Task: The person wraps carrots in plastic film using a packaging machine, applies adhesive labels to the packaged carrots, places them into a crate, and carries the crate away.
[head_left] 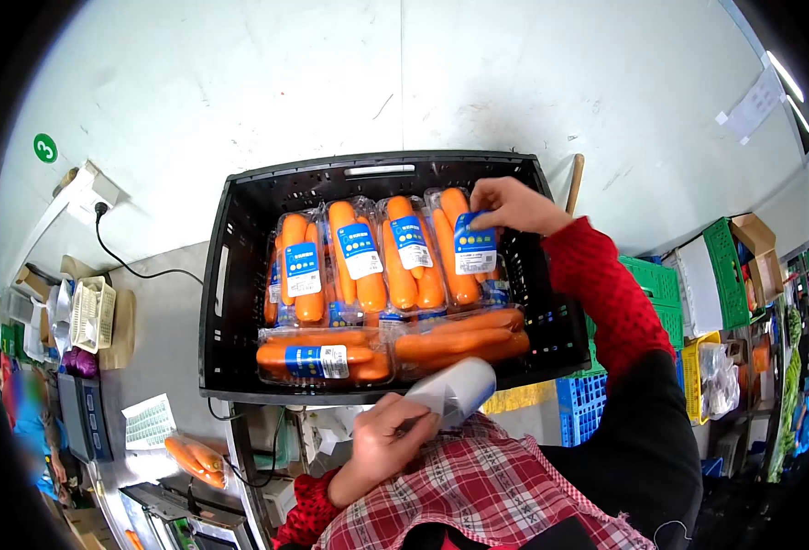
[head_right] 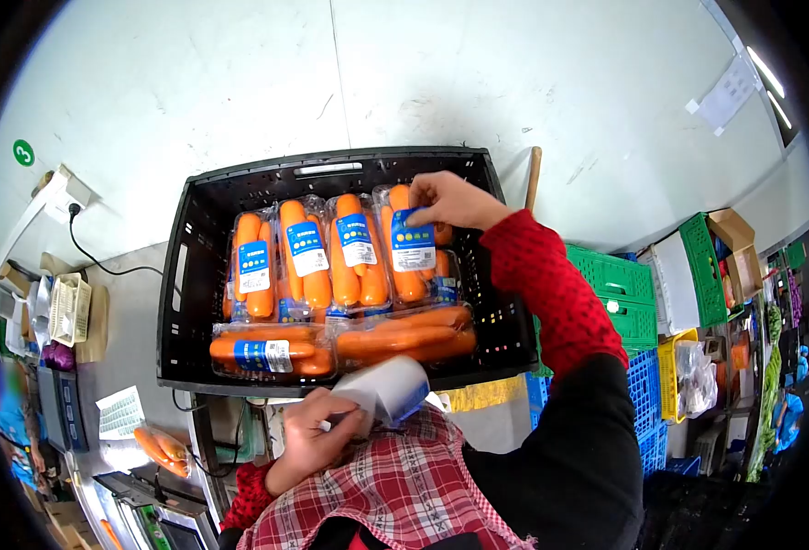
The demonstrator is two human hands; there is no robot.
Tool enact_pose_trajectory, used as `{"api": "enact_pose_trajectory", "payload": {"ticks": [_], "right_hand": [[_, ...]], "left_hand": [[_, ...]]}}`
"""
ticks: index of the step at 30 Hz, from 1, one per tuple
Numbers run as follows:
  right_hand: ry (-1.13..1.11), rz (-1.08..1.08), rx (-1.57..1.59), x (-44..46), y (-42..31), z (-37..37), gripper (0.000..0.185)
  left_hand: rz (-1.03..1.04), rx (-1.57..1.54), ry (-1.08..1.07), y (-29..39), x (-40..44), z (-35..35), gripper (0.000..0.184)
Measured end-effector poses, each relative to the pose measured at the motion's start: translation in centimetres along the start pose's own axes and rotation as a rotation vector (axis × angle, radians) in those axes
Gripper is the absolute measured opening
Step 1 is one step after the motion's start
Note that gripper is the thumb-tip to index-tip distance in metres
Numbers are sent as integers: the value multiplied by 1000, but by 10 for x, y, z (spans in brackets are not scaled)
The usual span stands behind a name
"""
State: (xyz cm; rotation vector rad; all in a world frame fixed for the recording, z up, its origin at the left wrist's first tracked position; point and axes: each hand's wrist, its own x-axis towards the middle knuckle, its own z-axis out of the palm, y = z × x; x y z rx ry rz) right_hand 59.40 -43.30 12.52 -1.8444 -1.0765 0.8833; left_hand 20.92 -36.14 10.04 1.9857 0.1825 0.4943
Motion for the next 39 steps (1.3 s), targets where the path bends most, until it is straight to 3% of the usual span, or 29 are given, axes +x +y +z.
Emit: {"api": "enact_pose_trajectory", "payload": {"ticks": [1,3,6,9,10,11,12,13,14,16,21,22,24,25,27,29,31,33,35,37,39], "right_hand": [[-36,61,-64,12,23,3,23],[47,-94,-276,36,76,10,35],[87,-111,-416,43,85,21,45],[354,-147,-1044,23,58,35,62],[449,-170,-968,17,44,41,55],[376,-162,-659,6,18,51,39],[62,30,-64,-13,-27,72,30],[-78,-263,196,-34,-47,99,30],[-164,-440,74,-54,-76,123,33],[-152,-521,164,-71,-82,175,28],[-89,-307,487,-65,-94,184,21],[-72,-328,481,-66,-96,185,21],[-55,-344,473,-68,-92,188,22],[-30,-396,312,-70,-84,192,23],[-9,-478,85,-76,-75,206,27],[40,-530,157,-84,-76,229,27],[3,-502,199,-83,-79,231,24],[22,-259,484,-75,-87,219,18],[35,-269,585,-68,-88,203,10],[28,-243,534,-68,-84,198,22],[-25,-359,311,-72,-86,200,31]], "left_hand": [[23,-10,62,0,0,-4,18],[90,32,159,-2,2,-14,19],[104,49,265,-1,6,-30,19],[103,138,367,7,20,-50,18],[102,139,400,3,27,-57,17],[91,149,445,-1,30,-64,16],[7,71,504,-1,35,-69,14],[-67,-10,557,-1,41,-71,11],[-71,-110,596,-3,47,-73,8],[-117,-277,652,-1,57,-77,8],[-297,-423,660,-8,41,-70,30],[-214,-291,658,-16,38,-67,35],[-188,-260,585,-16,28,-60,29],[-144,-202,577,-12,26,-56,26],[-129,-245,641,-16,28,-56,22],[-104,-268,716,0,40,-62,22],[-97,-292,679,-5,36,-70,21],[112,-251,511,-20,26,-74,19],[68,-153,288,-17,10,-74,19],[-54,-257,305,-27,-5,-58,17],[-42,-161,351,-31,-8,-57,15]]}}
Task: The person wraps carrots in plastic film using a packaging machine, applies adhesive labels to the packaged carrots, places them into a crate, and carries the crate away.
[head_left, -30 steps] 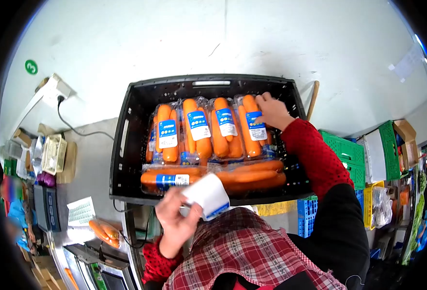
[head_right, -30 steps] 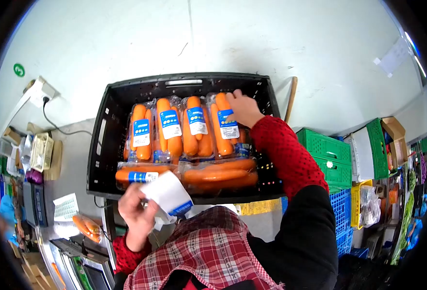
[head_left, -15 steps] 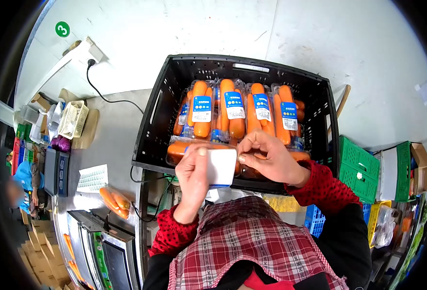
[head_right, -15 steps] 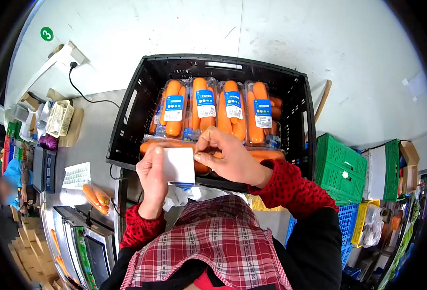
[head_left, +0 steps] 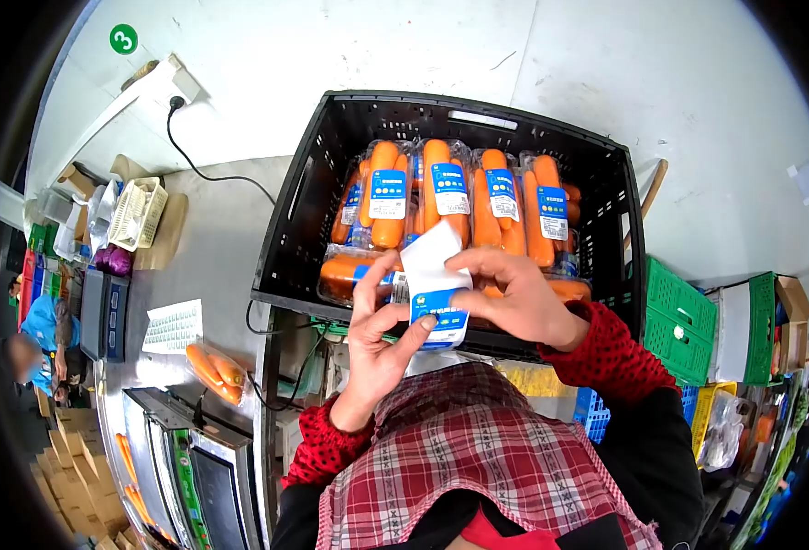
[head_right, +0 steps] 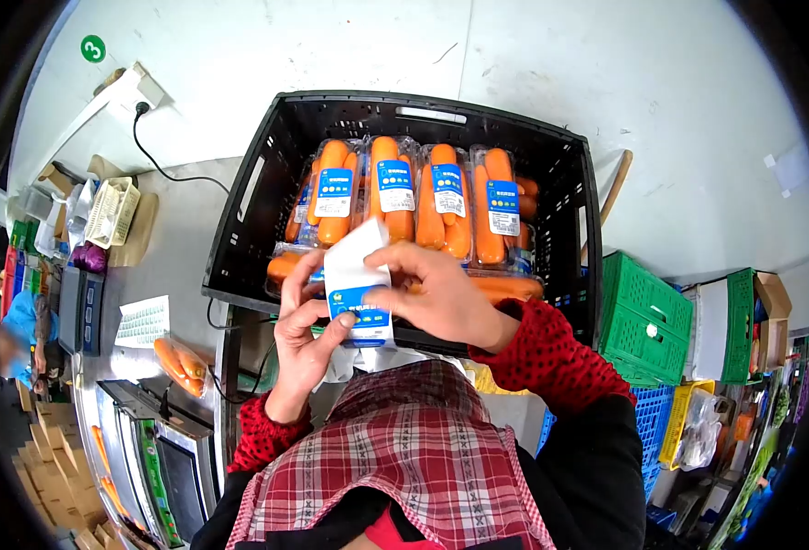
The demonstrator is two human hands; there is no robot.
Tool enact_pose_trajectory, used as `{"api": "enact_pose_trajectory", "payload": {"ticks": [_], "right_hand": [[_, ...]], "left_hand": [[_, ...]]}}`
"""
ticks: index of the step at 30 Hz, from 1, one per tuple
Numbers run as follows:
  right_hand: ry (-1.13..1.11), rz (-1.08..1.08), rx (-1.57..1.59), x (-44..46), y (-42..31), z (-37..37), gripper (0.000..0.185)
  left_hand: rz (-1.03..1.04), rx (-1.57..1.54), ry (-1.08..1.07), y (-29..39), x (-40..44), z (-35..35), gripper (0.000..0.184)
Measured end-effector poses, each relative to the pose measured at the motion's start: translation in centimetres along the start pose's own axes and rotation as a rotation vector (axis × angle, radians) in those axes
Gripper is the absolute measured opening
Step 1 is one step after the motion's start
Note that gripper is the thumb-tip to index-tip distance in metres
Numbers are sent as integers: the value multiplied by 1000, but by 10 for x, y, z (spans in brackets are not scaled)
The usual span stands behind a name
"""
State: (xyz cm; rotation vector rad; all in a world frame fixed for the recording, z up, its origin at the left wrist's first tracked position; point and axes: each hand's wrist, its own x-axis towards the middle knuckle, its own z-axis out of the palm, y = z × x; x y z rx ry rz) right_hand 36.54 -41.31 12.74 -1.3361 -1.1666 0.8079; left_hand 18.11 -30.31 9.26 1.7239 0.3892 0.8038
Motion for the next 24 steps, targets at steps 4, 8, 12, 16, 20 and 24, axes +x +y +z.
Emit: {"api": "enact_pose_trajectory", "payload": {"ticks": [4,8,12,16,20,24], "right_hand": [[-130,-69,-190,-4,1,-1,33],[-27,-262,-323,-4,-3,2,27],[59,-376,-446,-6,-7,-4,21],[268,-284,-308,24,-61,-70,13],[-318,-12,-558,58,-52,-142,21],[-907,43,-756,34,3,-127,33]], "left_hand": [[236,322,72,17,7,-3,16],[387,321,-60,19,5,-1,18],[152,176,153,11,-14,13,13],[187,333,45,20,-22,37,15],[64,279,158,21,-31,19,10],[5,165,246,29,-41,14,11]]}}
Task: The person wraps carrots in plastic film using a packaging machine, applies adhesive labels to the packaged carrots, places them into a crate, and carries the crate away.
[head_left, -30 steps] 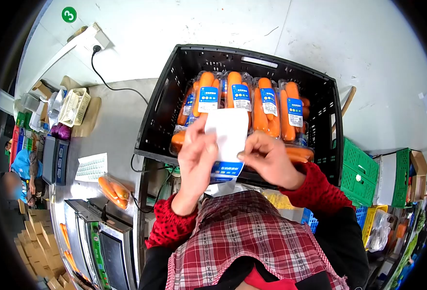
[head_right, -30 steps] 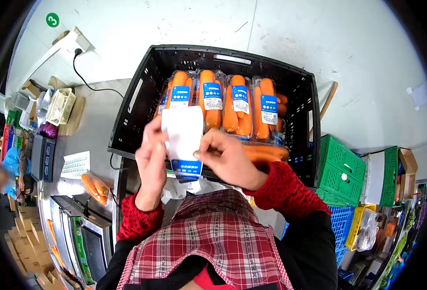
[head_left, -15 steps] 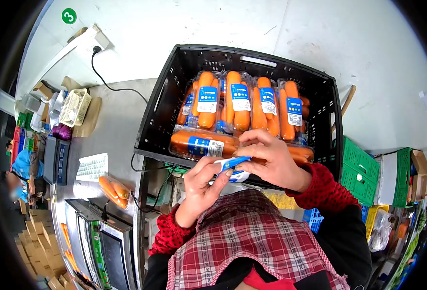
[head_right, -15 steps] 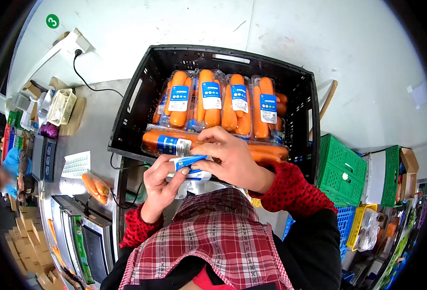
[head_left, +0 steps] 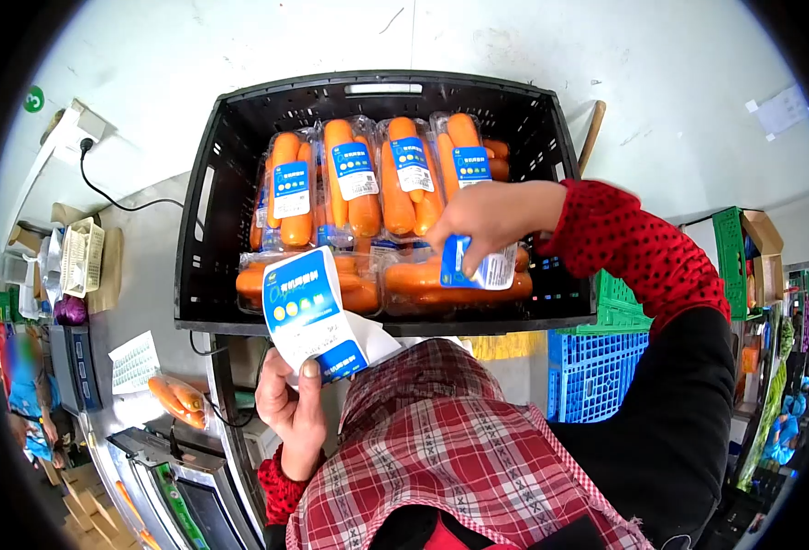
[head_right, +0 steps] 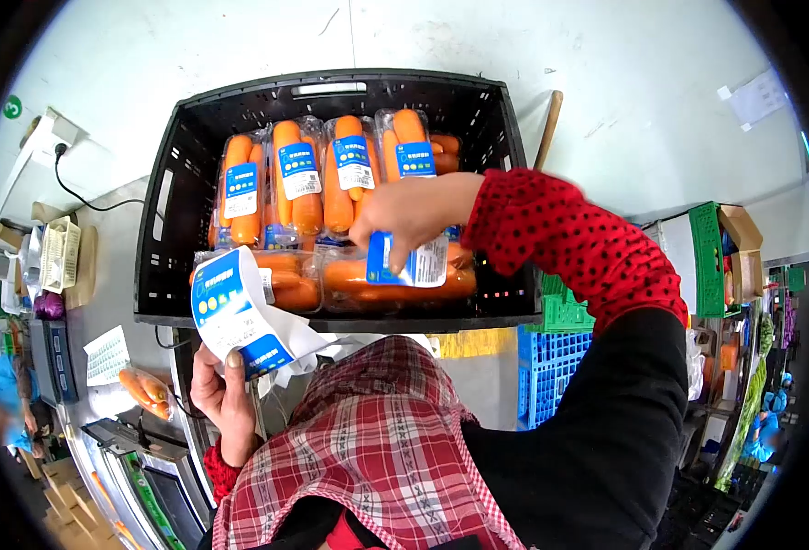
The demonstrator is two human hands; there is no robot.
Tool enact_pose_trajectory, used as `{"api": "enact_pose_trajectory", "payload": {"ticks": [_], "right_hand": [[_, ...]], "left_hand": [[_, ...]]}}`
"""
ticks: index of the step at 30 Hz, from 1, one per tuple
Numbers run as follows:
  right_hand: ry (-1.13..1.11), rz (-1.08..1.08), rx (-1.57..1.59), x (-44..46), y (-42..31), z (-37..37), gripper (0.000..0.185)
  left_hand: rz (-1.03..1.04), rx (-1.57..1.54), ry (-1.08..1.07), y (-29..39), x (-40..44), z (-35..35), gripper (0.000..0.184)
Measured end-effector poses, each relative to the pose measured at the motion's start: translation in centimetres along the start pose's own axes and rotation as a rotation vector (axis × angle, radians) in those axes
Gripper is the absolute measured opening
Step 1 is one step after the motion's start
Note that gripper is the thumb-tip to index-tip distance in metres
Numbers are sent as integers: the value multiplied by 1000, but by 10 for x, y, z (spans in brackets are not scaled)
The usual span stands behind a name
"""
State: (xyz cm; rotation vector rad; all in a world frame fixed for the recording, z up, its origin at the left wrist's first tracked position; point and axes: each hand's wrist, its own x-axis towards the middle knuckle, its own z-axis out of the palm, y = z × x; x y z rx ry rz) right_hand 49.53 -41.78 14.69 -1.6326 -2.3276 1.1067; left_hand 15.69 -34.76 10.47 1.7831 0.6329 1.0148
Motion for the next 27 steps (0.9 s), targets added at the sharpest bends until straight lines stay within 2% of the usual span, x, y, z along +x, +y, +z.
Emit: {"api": "enact_pose_trajectory", "payload": {"ticks": [3,8,10,12,14,16,18,20,21,22,24,26,27], "right_hand": [[-63,8,-94,16,3,22,34],[67,-151,-219,29,21,53,31],[76,-83,-310,19,5,52,36],[270,137,-474,4,-5,51,45],[321,66,-464,-7,8,52,52],[356,67,-240,-8,9,66,54],[342,37,-236,4,20,83,53],[197,154,-123,18,18,68,52],[274,212,-25,17,12,56,45],[466,96,120,22,-9,41,45],[596,-105,476,45,-51,29,45],[593,-303,498,76,-90,28,40],[539,-285,512,88,-102,29,34]], "left_hand": [[-24,10,-40,3,-3,1,12],[-72,-48,-53,1,-6,4,13],[-88,-43,-34,0,-10,1,13],[-92,-54,-21,-3,-11,0,12],[-84,-67,-18,-2,-11,-2,12],[-75,-76,-16,-2,-12,-5,11],[-44,-108,-79,-5,-11,-10,10],[-1,-59,-137,-4,-8,-18,10],[13,-36,-162,-4,-9,-22,11],[29,-4,-174,-4,-8,-26,13],[94,28,-181,-5,-10,-30,18],[25,54,-189,1,-10,-38,20],[-6,31,-145,0,-13,-44,21]]}}
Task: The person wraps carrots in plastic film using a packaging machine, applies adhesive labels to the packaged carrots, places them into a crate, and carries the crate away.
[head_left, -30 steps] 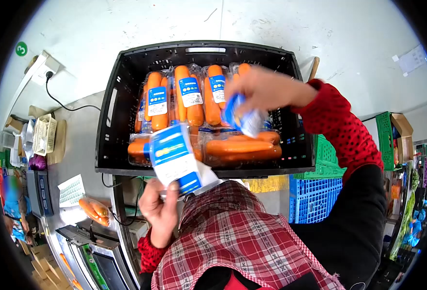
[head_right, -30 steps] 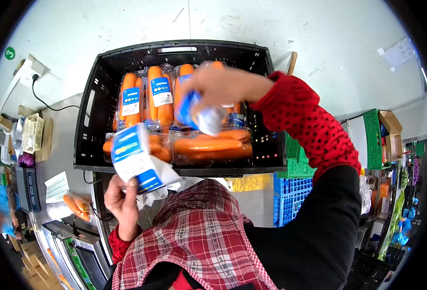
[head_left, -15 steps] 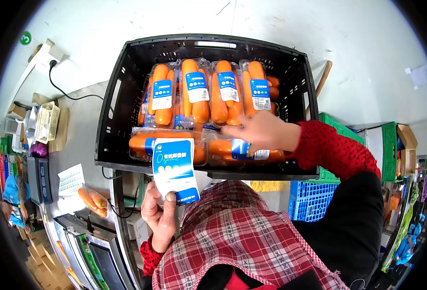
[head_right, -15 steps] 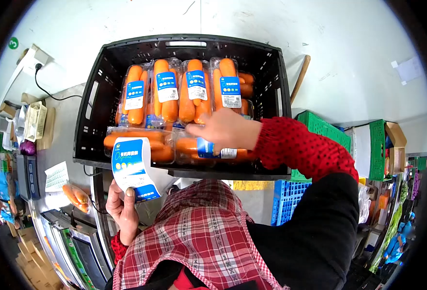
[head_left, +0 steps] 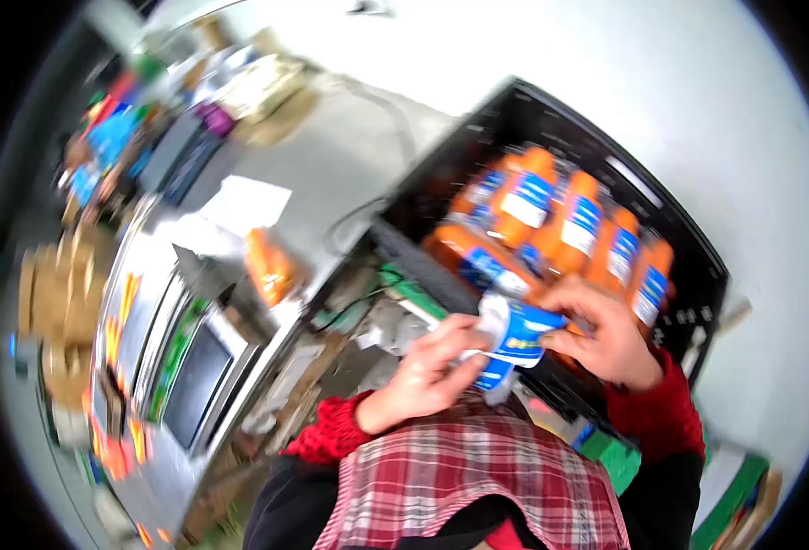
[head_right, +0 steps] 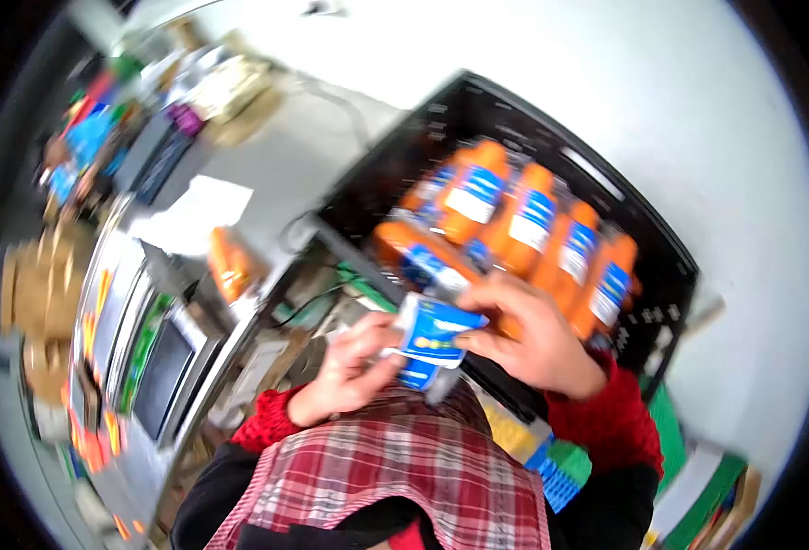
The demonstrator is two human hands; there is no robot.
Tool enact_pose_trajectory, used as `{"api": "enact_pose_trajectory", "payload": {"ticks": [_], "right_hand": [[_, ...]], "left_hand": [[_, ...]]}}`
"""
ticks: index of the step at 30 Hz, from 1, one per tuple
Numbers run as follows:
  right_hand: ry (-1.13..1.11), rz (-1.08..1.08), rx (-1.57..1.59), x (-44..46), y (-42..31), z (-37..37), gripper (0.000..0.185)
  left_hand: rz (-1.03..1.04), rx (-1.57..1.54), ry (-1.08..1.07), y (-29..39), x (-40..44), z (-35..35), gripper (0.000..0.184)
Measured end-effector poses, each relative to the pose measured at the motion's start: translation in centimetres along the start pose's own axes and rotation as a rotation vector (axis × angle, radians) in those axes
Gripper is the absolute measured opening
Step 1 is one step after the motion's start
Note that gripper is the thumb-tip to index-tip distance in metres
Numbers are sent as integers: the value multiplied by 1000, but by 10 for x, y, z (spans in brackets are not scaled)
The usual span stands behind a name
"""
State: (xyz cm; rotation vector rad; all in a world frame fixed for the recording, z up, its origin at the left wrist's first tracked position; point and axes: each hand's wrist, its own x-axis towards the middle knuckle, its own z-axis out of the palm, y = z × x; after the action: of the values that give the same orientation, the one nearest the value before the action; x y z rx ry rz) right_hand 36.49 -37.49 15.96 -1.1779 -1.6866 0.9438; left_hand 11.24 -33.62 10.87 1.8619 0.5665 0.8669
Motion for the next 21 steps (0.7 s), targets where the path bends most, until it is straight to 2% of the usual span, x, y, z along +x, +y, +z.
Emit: {"api": "enact_pose_trajectory", "payload": {"ticks": [1,2,3,5,6,8,9,11,13,15,16,17,19,20,21], "right_hand": [[-32,49,-4,8,-5,11,28],[-4,92,130,19,-9,30,21],[-45,73,136,33,-11,41,21],[-172,111,7,55,-18,63,18],[-237,40,-43,63,-15,73,16],[-326,79,16,87,-24,100,16],[-376,110,7,100,-31,110,17],[-436,-113,-65,122,-20,137,19],[-502,-161,-127,142,-17,162,19],[-455,-425,-249,160,-13,197,15],[-458,-424,-271,166,-12,207,14],[-473,-429,-281,172,-6,219,12],[-412,-526,-404,179,6,242,11],[-314,-570,-466,184,14,253,11],[-240,-538,-501,190,18,258,13]], "left_hand": [[-20,-43,30,-2,-3,-5,23],[59,50,114,0,-1,-16,24],[140,139,184,3,0,-26,25],[175,305,341,-3,-11,-44,23],[169,363,373,-5,-17,-49,23],[226,375,417,-19,-32,-71,24],[177,358,390,-18,-40,-81,26],[85,391,418,-18,-58,-95,28],[110,502,513,-20,-74,-110,21],[-342,245,539,-39,-111,-119,11],[-269,166,698,-46,-111,-119,12],[-416,-21,725,-53,-118,-119,18],[-547,-113,796,-72,-121,-122,25],[-597,-114,828,-91,-120,-123,28],[-628,-76,839,-115,-121,-127,34]]}}
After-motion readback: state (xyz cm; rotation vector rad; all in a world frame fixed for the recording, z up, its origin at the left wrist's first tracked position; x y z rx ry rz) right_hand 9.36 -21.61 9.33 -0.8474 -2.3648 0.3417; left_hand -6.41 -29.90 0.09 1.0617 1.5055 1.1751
